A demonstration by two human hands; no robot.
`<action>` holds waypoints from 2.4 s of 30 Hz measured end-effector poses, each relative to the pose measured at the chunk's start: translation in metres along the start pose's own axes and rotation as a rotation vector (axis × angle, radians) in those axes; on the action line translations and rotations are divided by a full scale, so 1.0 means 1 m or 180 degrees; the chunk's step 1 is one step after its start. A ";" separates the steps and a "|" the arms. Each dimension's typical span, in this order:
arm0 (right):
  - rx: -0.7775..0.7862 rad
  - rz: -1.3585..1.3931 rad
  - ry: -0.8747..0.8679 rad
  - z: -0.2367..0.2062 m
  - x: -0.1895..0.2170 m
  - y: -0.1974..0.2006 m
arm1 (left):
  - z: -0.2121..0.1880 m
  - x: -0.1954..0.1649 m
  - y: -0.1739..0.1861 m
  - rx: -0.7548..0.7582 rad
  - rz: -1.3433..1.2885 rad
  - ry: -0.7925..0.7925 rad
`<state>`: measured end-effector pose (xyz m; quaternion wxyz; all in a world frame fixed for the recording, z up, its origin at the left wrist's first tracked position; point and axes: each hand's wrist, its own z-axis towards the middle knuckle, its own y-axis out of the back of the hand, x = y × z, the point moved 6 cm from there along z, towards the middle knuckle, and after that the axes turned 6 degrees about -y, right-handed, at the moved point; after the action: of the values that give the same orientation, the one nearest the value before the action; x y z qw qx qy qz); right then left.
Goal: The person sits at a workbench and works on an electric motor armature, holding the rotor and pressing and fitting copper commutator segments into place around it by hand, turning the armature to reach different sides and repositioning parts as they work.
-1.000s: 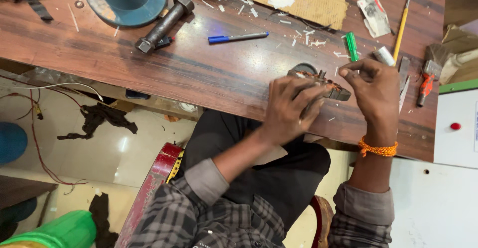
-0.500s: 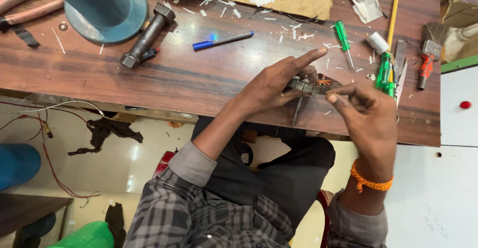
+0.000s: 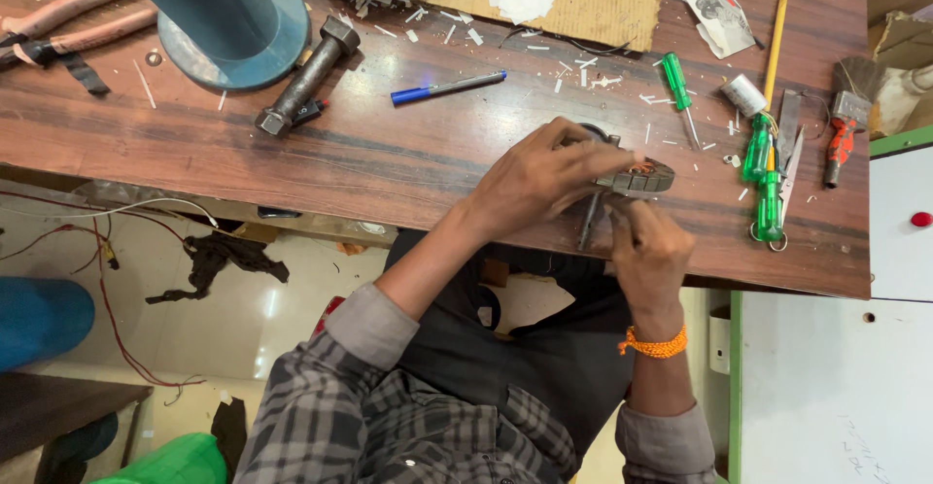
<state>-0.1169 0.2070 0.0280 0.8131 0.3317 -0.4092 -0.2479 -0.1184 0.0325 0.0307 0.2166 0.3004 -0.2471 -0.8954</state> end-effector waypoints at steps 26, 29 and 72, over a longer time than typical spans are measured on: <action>0.0270 -0.0497 0.0261 0.003 0.065 0.061 | -0.035 -0.042 0.003 -0.1003 0.0551 0.0693; 0.0178 -0.0439 0.0596 0.030 0.073 0.056 | -0.040 -0.044 0.000 -0.1577 -0.0144 0.1321; 0.0523 -0.0248 -0.0058 0.026 0.018 0.035 | 0.015 0.007 -0.009 -0.0163 -0.0743 0.0147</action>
<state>-0.1242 0.2089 0.0750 0.7691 0.4106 -0.4222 -0.2480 -0.1350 0.0408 0.0330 0.1241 0.3420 -0.1824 -0.9134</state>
